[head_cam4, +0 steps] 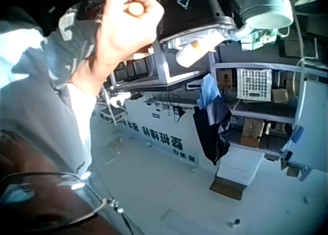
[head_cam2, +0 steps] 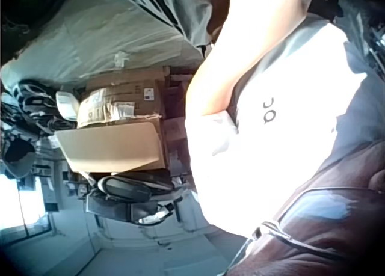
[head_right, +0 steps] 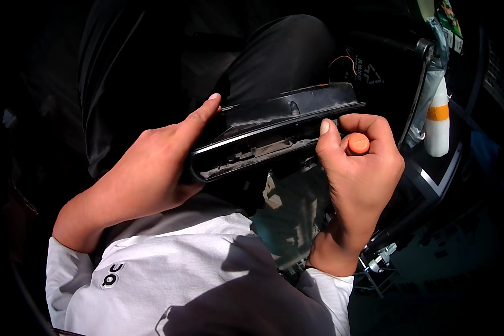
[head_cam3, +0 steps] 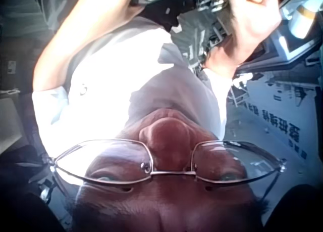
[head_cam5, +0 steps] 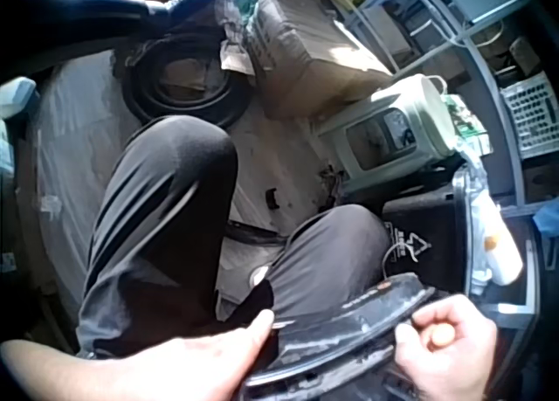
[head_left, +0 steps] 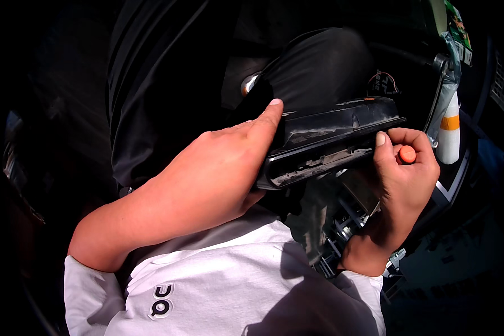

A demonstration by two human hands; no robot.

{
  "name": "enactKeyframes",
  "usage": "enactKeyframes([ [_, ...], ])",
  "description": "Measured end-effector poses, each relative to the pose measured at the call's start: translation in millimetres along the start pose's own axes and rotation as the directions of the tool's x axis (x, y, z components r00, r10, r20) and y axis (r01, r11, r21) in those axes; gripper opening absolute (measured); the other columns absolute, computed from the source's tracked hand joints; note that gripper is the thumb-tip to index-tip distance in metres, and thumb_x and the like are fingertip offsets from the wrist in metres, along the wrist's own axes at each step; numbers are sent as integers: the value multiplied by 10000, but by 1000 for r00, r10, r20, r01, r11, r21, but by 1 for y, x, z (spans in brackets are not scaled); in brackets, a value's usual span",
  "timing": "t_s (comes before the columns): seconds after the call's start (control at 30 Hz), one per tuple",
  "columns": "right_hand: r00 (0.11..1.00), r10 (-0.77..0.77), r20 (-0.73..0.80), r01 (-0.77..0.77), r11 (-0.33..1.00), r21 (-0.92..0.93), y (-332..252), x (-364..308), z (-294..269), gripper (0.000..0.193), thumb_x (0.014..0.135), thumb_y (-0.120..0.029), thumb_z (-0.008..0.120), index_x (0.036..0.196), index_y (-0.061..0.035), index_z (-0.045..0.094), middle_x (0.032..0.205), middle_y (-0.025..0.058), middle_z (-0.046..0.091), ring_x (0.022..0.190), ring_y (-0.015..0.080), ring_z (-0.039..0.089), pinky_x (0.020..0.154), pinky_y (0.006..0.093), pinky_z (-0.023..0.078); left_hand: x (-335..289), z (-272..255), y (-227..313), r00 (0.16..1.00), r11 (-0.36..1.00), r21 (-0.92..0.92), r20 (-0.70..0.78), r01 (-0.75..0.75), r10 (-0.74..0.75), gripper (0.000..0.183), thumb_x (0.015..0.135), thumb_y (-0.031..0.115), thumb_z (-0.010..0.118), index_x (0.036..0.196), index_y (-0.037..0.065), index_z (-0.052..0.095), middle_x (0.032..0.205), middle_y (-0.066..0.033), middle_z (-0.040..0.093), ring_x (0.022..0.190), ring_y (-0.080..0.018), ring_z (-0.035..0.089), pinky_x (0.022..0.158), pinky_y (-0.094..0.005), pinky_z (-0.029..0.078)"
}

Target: The person uses a screwdriver to remove screws from a plastic charging handle, opens the casing, and works with another person to inspect and connect internal wires while using multimeters on the floor.

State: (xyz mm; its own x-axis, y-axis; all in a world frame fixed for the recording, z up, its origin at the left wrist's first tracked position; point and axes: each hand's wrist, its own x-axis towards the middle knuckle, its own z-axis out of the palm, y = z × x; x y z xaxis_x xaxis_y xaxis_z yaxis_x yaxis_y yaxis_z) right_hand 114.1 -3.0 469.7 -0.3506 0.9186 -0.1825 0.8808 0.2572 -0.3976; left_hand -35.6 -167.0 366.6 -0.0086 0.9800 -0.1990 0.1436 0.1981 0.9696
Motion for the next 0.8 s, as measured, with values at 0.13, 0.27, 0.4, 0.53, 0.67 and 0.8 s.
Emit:
enactKeyframes([
  [0.13, 999, 3, 33, -5, 998, 69, 2, 2, 2, 142, 836, -29, 754, 878, 31, 633, 696, -26, 572, 622, 22, 485, 564, 170, 411, -1, -1, -3, 1000, 1000, -3, -22, -12, 12, 960, 691, -7, 760, 1510, -4, 260, 1198, -235, 625, 1018, -391, 651, 870, -403, 554],
  [0.27, 999, -37, -20, 41, 959, 280, 8, -1, -2, 148, 876, -40, 733, 964, 36, 643, 731, -26, 564, 650, 17, 460, 586, 155, 380, -3, -10, 5, 995, 987, -126, 47, 96, -91, 835, 712, -13, 725, 1457, -25, 349, 1060, -180, 670, 959, -299, 675, 841, -356, 545],
  [0.4, 969, 15, -246, 83, 921, 382, 8, -10, -9, 228, 902, -118, 710, 1054, 38, 640, 709, -20, 550, 557, 19, 465, 492, 153, 379, 5, -30, 11, 989, 819, -554, 87, 149, -121, 418, 826, 119, 725, 1188, -28, 576, 844, -44, 663, 798, -109, 634, 741, -259, 514],
  [0.53, 965, -32, -259, 153, 875, 460, 19, -15, -12, 220, 915, -120, 683, 1058, 40, 635, 701, -1, 554, 552, 31, 474, 494, 167, 412, 11, -40, 26, 986, 375, -919, 66, 121, -155, 384, 931, 271, 683, 1135, -45, 605, 993, -97, 673, 871, -168, 678, 762, -288, 585],
  [0.67, 971, -66, -229, 160, 891, 424, 27, -23, -14, 216, 933, -152, 663, 1040, 33, 631, 699, -4, 561, 573, 26, 481, 515, 167, 414, 20, -43, 36, 987, 234, -972, -25, 13, -159, 417, 951, 259, 631, 1190, -77, 566, 1104, -168, 667, 945, -251, 705, 798, -332, 625],
  [0.8, 969, -83, -231, 184, 868, 462, 35, -21, -18, 219, 938, -169, 670, 1032, 25, 636, 742, 0, 582, 602, 33, 487, 530, 170, 393, 24, -49, 31, 988, 24, -999, -26, -23, -150, 509, 954, 362, 585, 1206, -80, 559, 1061, -193, 682, 786, -252, 738, 774, -333, 611],
])
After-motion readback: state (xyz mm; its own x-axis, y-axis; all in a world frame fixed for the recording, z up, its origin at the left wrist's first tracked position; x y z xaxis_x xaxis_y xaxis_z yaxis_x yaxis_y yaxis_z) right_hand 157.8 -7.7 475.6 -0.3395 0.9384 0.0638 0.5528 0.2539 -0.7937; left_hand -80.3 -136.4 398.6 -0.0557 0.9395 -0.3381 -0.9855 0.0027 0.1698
